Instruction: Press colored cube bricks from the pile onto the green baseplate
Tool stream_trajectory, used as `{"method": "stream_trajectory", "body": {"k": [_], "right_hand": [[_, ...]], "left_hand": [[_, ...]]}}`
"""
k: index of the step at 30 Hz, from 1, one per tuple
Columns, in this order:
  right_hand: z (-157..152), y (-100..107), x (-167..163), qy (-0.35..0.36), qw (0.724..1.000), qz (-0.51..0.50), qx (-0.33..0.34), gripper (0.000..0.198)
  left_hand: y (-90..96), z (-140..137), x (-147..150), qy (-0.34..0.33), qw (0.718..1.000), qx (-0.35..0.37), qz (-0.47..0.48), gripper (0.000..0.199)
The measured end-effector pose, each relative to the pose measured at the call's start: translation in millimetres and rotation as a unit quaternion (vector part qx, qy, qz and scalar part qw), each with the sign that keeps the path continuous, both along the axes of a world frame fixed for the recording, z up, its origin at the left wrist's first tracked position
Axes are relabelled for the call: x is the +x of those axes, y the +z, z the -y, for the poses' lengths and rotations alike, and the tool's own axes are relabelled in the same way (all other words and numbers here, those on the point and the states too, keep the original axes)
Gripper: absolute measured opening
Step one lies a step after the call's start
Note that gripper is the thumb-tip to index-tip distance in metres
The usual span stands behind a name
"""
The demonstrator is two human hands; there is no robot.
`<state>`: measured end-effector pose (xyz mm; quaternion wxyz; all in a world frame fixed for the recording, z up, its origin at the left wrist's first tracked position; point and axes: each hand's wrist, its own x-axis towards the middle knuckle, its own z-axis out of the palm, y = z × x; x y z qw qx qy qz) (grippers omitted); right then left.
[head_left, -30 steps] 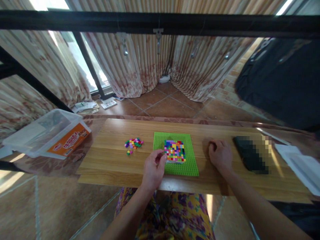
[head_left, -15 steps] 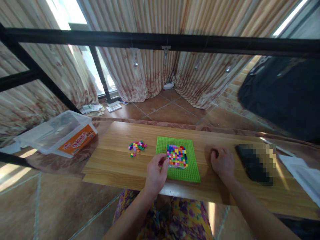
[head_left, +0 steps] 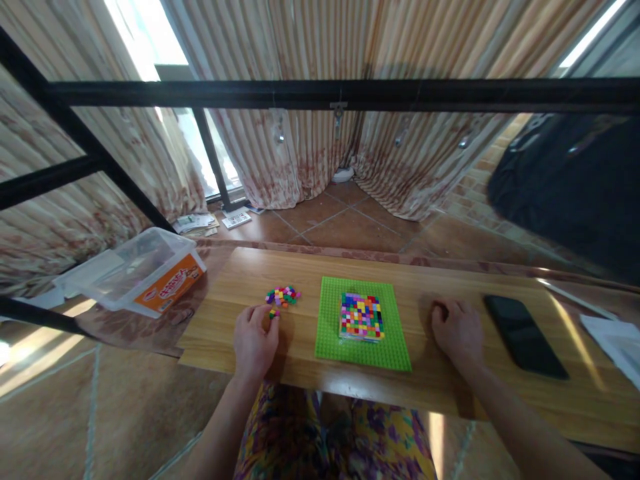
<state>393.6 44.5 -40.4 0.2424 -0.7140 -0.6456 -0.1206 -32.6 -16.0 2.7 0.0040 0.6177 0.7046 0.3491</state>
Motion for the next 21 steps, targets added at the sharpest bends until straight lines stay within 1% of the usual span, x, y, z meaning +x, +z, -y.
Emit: {"method": "stream_trajectory", "body": {"k": [4, 8, 11, 15, 18, 21], "right_hand": [[0.6, 0.3, -0.7, 0.001, 1.000, -0.005, 0.000, 0.030], [1.3, 1.8, -2.8, 0.003, 1.000, -0.006, 0.003, 0.029], [0.8, 2.3, -3.5, -0.002, 1.000, -0.010, 0.001, 0.029], [-0.3, 3.3, -3.4, 0.003, 0.999, -0.033, 0.001, 0.034], [-0.5, 5.3, -4.4, 0.011, 0.997, -0.076, 0.000, 0.042], [-0.5, 6.3, -5.7, 0.017, 0.991, -0.134, 0.002, 0.044]], "left_hand": [[-4.7, -4.0, 1.2, -0.023, 0.998, -0.020, -0.048, 0.018], [-10.3, -10.2, 2.4, -0.030, 0.998, -0.018, -0.051, 0.020], [-12.5, -12.8, 2.2, -0.040, 0.998, 0.010, -0.042, 0.021], [-13.9, -10.2, 10.5, -0.071, 0.995, 0.071, -0.018, 0.019], [-15.6, -4.9, 21.9, -0.107, 0.990, 0.096, 0.007, 0.015], [-16.8, -0.5, 29.9, -0.135, 0.985, 0.105, 0.004, 0.014]]}}
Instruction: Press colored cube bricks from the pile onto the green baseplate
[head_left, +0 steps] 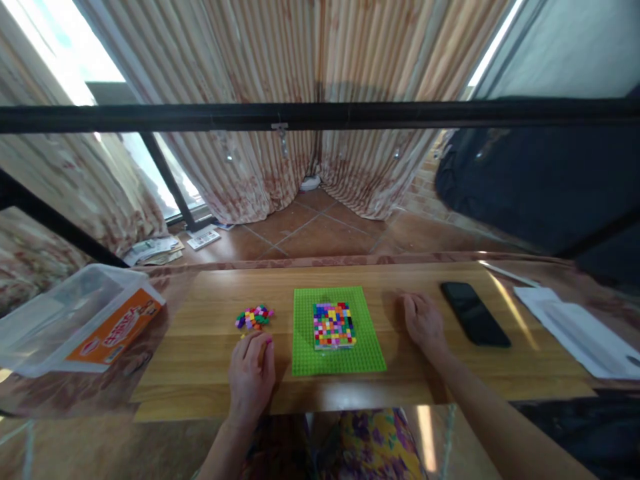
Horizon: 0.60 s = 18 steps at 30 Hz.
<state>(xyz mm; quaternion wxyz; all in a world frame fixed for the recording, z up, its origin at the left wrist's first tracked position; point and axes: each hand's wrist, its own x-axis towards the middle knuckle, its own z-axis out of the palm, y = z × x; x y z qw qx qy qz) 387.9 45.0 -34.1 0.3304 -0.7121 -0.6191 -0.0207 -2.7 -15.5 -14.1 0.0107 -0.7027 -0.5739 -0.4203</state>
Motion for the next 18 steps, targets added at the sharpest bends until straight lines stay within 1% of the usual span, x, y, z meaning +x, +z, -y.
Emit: {"method": "stream_trajectory", "body": {"k": [3, 7, 9, 14, 18], "right_hand": [[-0.4, -1.7, 0.0, 0.007, 0.999, -0.053, 0.004, 0.042], [-0.5, -3.9, -0.2, 0.014, 0.995, -0.101, 0.018, 0.039], [-0.1, -3.2, -1.5, 0.017, 0.992, -0.121, 0.024, 0.038], [-0.1, -0.2, -5.1, 0.020, 0.984, -0.175, 0.012, 0.040], [-1.8, -1.6, -5.6, 0.012, 0.978, -0.203, 0.036, 0.039]], "left_hand": [[1.0, 1.2, 1.6, -0.015, 1.000, 0.012, -0.009, 0.013], [2.8, 0.2, -0.2, -0.027, 1.000, 0.004, -0.016, 0.013], [2.9, -0.3, -0.7, -0.026, 0.999, -0.006, -0.022, 0.014], [4.0, -0.9, -0.7, -0.021, 0.999, -0.019, -0.038, 0.019], [6.5, -2.0, -1.4, -0.026, 0.999, -0.018, -0.041, 0.024]]}}
